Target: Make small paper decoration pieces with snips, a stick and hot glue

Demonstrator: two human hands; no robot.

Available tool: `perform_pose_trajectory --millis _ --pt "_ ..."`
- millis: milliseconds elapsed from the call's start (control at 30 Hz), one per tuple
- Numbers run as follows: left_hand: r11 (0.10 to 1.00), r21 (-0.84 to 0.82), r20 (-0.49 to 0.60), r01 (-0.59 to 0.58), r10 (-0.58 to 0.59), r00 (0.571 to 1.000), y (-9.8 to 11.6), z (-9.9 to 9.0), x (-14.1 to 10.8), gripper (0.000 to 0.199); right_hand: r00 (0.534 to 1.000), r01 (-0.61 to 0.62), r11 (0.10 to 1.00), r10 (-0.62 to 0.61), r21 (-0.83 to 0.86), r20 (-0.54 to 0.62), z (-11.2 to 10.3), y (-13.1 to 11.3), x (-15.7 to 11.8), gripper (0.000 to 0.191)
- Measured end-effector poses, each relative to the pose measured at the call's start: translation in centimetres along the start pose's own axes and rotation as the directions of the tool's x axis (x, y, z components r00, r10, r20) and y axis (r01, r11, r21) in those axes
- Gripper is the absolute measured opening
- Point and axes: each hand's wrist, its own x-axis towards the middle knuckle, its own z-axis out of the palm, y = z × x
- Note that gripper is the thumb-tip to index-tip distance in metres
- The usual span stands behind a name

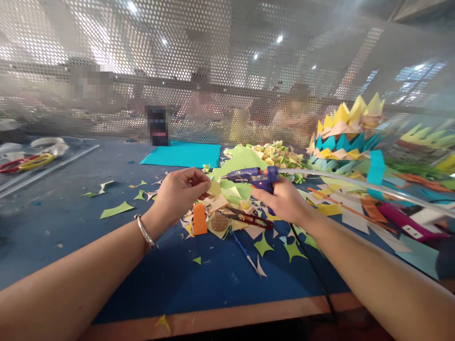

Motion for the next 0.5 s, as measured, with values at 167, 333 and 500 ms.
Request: perform_pose_trajectory --millis 167,333,500 --pt "0.963 -0.250 0.027 0.101 -0.098 0.995 -0.1 0.3 0.1 0.008 0.967 -0.247 0.953 0.231 0.176 0.105 -0.2 0.8 0.8 0.037" --pt "0.885 -0.409 0.100 0.220 -0.196 0.975 0.3 0.4 0.0 0.008 0.888 -0.459 0.806 0.397 0.373 0.233 0.0 1.7 1.4 0.026" --pt "0.812 -0.509 0.129 0.286 -0.257 0.958 0.5 0.5 -0.1 0.010 0.850 -0.519 0.812 0.456 0.269 0.264 0.1 2.8 1.7 0.029"
